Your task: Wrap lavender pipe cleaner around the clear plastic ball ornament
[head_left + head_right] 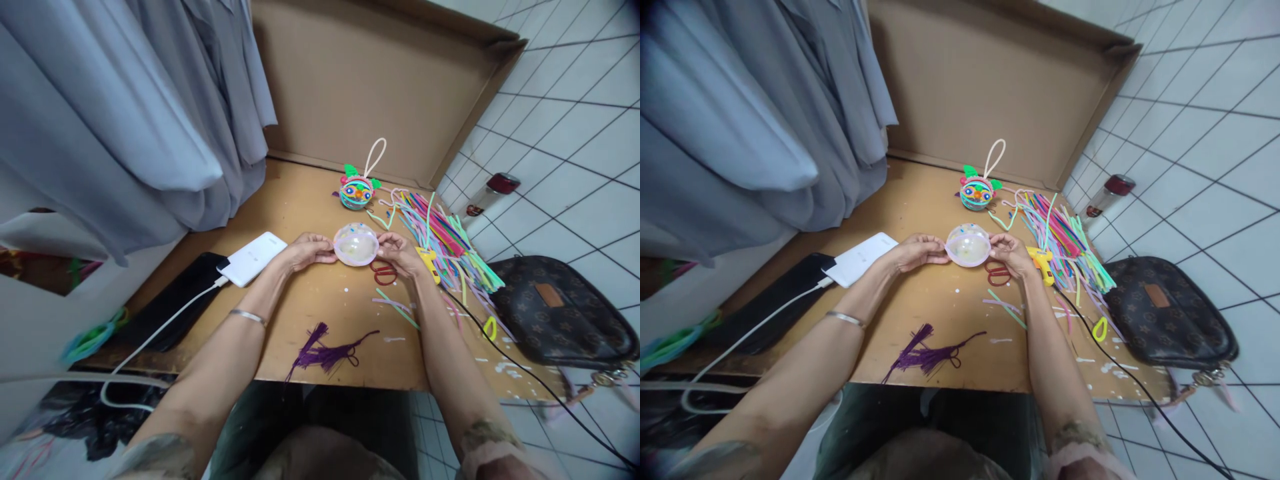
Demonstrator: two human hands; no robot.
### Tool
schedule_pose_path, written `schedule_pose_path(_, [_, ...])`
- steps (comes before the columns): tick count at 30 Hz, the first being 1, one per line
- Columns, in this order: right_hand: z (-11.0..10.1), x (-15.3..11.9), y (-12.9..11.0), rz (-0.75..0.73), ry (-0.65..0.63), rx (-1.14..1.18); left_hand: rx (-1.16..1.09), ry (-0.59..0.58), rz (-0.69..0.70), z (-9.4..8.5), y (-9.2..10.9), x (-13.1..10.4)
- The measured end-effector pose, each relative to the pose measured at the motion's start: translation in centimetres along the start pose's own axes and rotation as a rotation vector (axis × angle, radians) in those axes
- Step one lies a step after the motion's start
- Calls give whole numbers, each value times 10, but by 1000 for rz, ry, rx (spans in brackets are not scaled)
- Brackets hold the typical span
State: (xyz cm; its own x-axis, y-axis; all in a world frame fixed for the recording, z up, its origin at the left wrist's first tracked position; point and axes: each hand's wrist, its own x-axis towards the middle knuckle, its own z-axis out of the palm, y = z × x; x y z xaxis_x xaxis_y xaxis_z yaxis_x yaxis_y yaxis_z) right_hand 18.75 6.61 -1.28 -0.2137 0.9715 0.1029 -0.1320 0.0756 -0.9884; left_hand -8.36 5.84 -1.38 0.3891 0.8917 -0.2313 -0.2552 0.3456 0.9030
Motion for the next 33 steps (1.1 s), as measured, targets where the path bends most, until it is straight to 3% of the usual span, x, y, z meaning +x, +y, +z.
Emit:
schedule_pose_path(9, [2, 0, 0, 2, -9, 38, 47, -192, -1, -14, 3, -4])
schedule_pose_path(33, [1, 1, 0, 11, 24, -32, 22, -37, 49, -6, -6, 6])
